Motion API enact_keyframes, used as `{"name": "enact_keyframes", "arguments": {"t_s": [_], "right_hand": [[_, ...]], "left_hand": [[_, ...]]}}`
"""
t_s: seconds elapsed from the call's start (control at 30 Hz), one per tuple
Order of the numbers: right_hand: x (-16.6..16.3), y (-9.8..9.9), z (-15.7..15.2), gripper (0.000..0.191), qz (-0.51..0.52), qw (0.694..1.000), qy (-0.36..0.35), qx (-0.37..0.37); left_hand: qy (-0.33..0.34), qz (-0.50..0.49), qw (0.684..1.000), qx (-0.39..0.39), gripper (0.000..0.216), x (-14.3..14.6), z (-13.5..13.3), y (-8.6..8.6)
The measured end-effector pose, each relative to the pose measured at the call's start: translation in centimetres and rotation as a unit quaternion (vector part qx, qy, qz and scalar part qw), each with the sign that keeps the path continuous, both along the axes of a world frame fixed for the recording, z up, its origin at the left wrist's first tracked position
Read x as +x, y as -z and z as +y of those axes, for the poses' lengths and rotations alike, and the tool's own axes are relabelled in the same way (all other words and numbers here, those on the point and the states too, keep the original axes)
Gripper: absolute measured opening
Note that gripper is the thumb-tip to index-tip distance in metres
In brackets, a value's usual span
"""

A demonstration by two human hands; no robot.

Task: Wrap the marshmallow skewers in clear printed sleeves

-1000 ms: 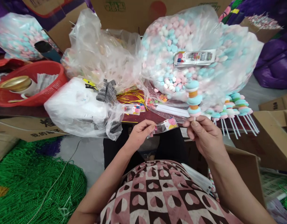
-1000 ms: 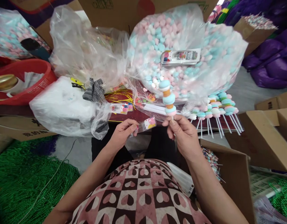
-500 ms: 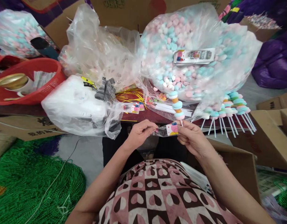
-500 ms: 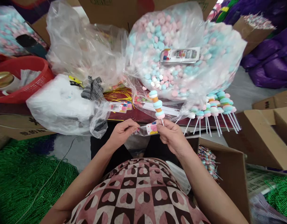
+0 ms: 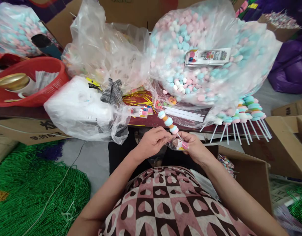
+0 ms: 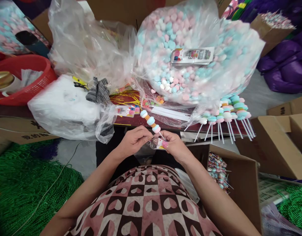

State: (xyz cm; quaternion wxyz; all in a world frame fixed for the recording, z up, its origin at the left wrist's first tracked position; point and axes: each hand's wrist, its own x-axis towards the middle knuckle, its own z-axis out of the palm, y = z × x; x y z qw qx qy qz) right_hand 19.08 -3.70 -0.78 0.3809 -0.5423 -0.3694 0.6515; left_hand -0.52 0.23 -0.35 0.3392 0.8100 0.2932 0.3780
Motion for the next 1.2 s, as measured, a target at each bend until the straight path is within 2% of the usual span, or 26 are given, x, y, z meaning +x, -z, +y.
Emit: {"name": "enact_keyframes", "arguments": {"t_s": [0.17,0.37,0.53,0.7,0.9,1.03,1.2], "right_hand": [[0.2,0.2,-0.6,0.039,-0.015,0.998,0.024,0.058],[0.4,0.2,-0.6,0.044,0.01,1.0,0.018,-0.023],[-0.5,-0.5,-0.3,0.035,-0.018,0.999,0.037,0.006],[-0.1,-1.6,0.1,0.04,-0.033,0.997,0.072,0.027],[3.9,-4.1,-1.3,0.031,-0.064,0.989,0.063,0.117],[6.1,-5.0,-2.8,0.026,-0.126,0.983,0.031,0.131],[7.2,-5.4,-3.3,0.029,-0.252,0.952,-0.042,0.169]], "left_hand": [[-0.035,0.058,0.997,0.022,0.023,0.1,0.0,0.4],[-0.015,0.051,0.998,-0.021,0.024,0.3,-0.1,0.8],[-0.021,0.001,1.0,-0.019,0.024,0.6,-0.3,0.9],[-0.056,-0.081,0.988,-0.115,0.022,0.0,0.4,1.2],[-0.068,-0.211,0.94,-0.258,0.017,-1.5,1.5,1.7],[-0.062,-0.261,0.918,-0.291,0.018,-1.5,1.5,2.1],[-0.07,-0.258,0.916,-0.299,0.021,-1.3,1.5,2.4]]}}
